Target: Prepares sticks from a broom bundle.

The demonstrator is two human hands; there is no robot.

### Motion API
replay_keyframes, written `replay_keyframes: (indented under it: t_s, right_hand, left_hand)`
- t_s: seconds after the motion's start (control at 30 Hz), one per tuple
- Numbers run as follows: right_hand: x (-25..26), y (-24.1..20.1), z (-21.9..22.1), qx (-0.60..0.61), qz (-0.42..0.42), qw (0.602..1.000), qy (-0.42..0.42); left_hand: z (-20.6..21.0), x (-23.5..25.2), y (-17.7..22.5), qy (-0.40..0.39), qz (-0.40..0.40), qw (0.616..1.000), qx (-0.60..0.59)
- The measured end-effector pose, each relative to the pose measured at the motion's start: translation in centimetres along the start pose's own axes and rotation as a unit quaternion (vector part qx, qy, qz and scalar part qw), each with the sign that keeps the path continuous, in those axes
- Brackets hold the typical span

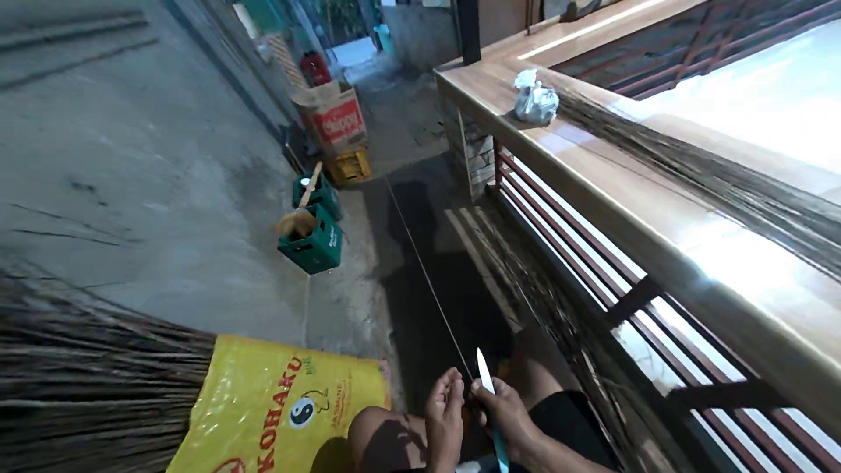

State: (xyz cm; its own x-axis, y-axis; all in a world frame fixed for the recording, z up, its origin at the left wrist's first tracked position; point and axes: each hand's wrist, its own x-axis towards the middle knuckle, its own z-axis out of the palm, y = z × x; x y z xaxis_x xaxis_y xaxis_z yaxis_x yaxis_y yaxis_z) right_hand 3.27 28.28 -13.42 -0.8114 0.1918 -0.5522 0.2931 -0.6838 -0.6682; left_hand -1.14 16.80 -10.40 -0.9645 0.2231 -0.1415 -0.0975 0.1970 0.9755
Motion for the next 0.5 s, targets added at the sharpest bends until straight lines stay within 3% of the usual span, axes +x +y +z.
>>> replay_keyframes:
  t_s: [0.2, 0.33, 0.5]
  right_hand:
    - [-0.5, 0.9, 1.2, -0.039, 0.002, 0.998, -0.044]
    - [-0.7, 1.0, 0.7, -0.048, 0.000, 0.995, -0.083]
    - [0.2, -0.3, -1.2, -0.148, -0.092, 0.976, -0.127]
  left_hand:
    - [0.4, 0.2, -0.3, 0.054, -0.039, 0.997, -0.049]
    - [-0.9, 0.5, -0.8, 0.105, -0.013, 0.989, -0.107]
    - [-3.9, -0.2, -1.1, 0.160, -0.012, 0.974, -0.161]
